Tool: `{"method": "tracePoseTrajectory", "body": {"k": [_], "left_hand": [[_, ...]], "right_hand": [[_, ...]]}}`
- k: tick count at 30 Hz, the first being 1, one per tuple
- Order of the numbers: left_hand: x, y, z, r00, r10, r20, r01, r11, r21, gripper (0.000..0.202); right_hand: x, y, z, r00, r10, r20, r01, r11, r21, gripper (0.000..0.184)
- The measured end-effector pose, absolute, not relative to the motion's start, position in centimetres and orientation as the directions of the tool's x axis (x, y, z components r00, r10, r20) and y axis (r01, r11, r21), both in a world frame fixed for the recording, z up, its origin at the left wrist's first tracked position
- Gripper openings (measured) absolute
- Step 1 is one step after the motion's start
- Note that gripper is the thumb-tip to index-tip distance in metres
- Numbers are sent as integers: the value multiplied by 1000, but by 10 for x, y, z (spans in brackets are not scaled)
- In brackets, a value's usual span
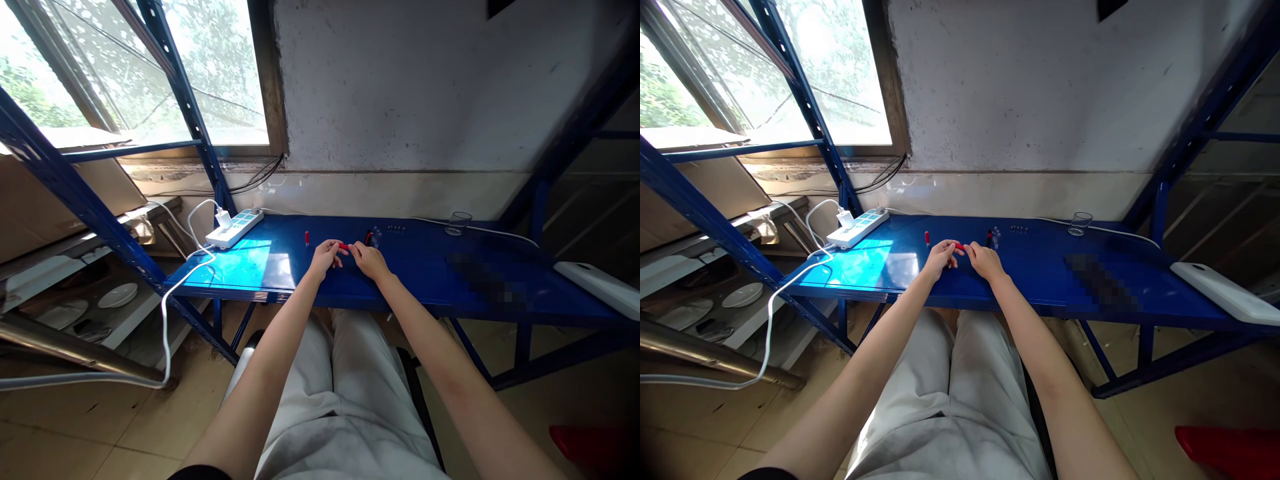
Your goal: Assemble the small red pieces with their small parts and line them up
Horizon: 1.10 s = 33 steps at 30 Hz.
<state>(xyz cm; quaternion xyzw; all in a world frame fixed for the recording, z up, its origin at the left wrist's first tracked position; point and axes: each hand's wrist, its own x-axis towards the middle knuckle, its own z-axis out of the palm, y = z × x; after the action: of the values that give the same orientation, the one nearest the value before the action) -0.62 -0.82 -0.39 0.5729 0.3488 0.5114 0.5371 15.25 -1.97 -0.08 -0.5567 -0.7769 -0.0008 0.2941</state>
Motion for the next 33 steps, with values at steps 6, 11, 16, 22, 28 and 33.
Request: {"method": "tracePoseTrajectory", "body": {"k": [6,11,16,22,28,33], "left_hand": [[-8,-7,-4,91,971,219,-182,-200,963,28],[-10,-6,-5,12,968,252,-204,-244,948,28],[-9,-8,-5,147,960,238,-194,-208,959,30],[-7,-10,-2,292,930,222,-168,-179,969,31],[-7,-8,-4,256,943,213,-187,-168,968,35],[-6,-10,-3,262,942,210,-176,-167,970,30]], "right_hand": [[153,-20,-2,-194,836,514,854,402,-331,43],[155,-22,0,-126,813,568,842,391,-372,43],[155,-22,0,-103,783,614,812,422,-402,38],[152,-21,-2,-224,788,574,791,491,-366,34],[151,-21,-2,-287,767,573,768,542,-340,34],[153,-18,-3,-328,775,540,757,557,-341,33]]}}
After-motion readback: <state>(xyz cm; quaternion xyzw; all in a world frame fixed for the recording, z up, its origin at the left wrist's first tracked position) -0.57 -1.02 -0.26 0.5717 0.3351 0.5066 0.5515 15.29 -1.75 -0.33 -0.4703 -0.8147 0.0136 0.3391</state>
